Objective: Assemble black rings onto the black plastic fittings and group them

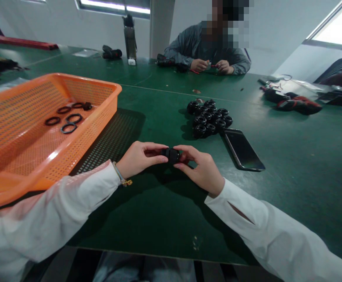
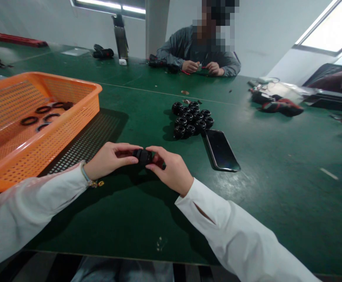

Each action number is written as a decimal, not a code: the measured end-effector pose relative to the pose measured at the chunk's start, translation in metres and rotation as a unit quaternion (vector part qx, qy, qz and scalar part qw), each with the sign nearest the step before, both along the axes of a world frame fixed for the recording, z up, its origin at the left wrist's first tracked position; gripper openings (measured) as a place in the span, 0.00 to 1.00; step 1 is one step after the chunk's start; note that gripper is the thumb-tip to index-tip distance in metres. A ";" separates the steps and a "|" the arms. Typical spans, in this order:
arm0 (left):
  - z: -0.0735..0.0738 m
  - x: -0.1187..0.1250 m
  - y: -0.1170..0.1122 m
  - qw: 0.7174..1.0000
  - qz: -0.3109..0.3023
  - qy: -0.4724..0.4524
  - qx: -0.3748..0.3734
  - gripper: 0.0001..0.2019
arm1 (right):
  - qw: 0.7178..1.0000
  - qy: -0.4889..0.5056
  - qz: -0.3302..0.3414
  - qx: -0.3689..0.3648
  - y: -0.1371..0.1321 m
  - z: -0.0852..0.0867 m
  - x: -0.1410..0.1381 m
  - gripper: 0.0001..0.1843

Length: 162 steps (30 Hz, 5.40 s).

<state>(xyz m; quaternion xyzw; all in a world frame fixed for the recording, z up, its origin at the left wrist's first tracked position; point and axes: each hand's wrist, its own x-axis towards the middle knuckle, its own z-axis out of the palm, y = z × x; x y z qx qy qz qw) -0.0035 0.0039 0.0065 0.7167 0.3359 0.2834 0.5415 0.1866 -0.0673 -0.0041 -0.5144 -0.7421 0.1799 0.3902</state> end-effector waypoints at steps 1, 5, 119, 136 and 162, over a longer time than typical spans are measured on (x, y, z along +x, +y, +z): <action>0.000 0.000 0.000 1.000 0.001 0.000 -0.001 0.21 | 1.000 0.000 -0.001 -0.002 0.000 0.000 0.000 0.16; 0.000 0.000 0.000 1.000 0.001 0.002 -0.003 0.21 | 1.000 0.000 -0.003 -0.002 0.000 0.000 0.000 0.16; 0.007 -0.002 -0.002 0.977 -0.096 0.140 0.129 0.18 | 0.996 -0.081 -0.010 -0.032 0.000 0.008 -0.007 0.11; 0.008 0.000 0.002 0.986 -0.117 0.113 0.016 0.20 | 0.969 -0.165 0.036 0.180 0.000 0.002 0.003 0.13; 0.008 -0.002 0.002 0.976 -0.112 0.152 0.112 0.18 | 0.995 -0.096 0.002 0.006 -0.003 0.005 -0.002 0.14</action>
